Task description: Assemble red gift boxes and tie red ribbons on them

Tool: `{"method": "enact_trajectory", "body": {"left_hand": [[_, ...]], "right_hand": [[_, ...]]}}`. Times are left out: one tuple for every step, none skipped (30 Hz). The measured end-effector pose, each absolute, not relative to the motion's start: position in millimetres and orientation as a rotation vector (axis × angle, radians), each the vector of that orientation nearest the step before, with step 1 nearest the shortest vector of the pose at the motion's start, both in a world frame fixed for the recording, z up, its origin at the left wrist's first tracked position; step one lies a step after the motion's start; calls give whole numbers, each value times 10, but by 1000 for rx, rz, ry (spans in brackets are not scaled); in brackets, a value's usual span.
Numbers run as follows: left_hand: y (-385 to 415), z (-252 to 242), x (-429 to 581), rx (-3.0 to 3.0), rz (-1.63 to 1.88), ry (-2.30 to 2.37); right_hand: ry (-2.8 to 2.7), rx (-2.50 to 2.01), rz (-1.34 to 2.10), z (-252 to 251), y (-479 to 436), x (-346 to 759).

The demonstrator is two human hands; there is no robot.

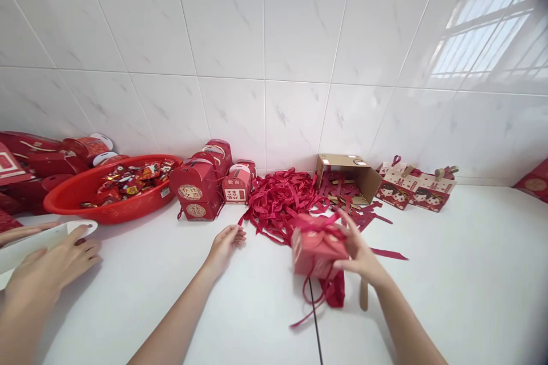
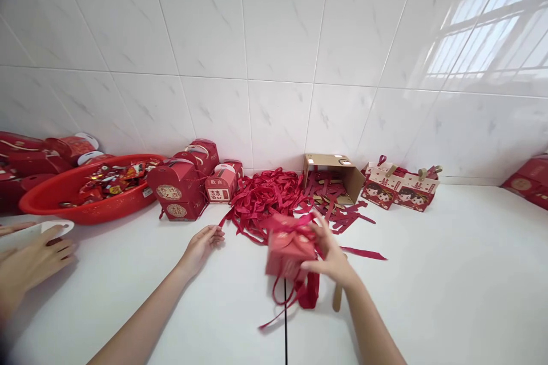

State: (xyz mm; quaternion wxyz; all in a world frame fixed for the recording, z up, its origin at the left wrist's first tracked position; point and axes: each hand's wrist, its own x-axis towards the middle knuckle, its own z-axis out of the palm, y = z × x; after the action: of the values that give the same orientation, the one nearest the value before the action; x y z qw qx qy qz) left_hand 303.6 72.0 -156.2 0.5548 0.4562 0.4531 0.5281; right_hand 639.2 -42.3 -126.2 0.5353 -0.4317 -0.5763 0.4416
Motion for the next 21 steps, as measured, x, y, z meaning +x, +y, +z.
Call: {"method": "enact_trajectory", "body": {"left_hand": [[717,-1556,3036,1083,1243,1064],[715,-1555,3039,1093,1239,1062],[711,-1557,3047,1108,1234,1063],[705,-1563,3057,1129,1231,1068],[695,-1570,3070,1153,1231,1077],[683,-1572,3084,1184,1233,1091],[669,-1564,3094,1221,1239,1110],[659,-1539,3098,1264,1252,1134],[655,-1492,3090,1313,1273,1160],[665,-1416,3066,1368,1305,1188],[694,-1308,3024,1425,1347,1220],[746,-1166,2963,1482,1400,1256],[826,-993,2883,1537,1457,1298],[934,-793,2789,1585,1518,1354],[1070,-576,2686,1622,1584,1417],[1230,-354,2582,1657,1633,1484],[1407,-140,2482,1700,1643,1547],[1593,55,2394,1747,1618,1606],[1777,220,2321,1796,1562,1659],[1949,351,2264,1840,1486,1704],[2102,448,2223,1889,1395,1728]], "right_hand": [[-1262,-1062,972,-1222,-424,6531],[-1134,-1132,857,-1185,-427,6674],[-996,-1228,700,-1158,-432,6813],[-859,-1332,517,-1146,-438,6946],[-732,-1433,327,-1154,-444,7067],[-624,-1523,164,-1186,-449,7174],[-531,-1624,42,-1243,-451,7266],[-455,-1732,-15,-1323,-451,7344],[-380,-1820,19,-1421,-447,7407],[-330,-1871,48,-1531,-440,7457],[-314,-1896,32,-1645,-432,7496],[-322,-1906,26,-1755,-425,7525],[-342,-1905,40,-1854,-422,7545],[-352,-1899,18,-1934,-424,7556],[-373,-1889,-1,-1994,-433,7560],[-394,-1878,-27,-2031,-449,7555],[-417,-1868,-54,-2045,-469,7541],[-441,-1859,-71,-2038,-491,7520],[-461,-1853,-80,-2015,-513,7493],[-476,-1849,-87,-1982,-531,7463],[-482,-1845,-93,-1944,-544,7436]]}}
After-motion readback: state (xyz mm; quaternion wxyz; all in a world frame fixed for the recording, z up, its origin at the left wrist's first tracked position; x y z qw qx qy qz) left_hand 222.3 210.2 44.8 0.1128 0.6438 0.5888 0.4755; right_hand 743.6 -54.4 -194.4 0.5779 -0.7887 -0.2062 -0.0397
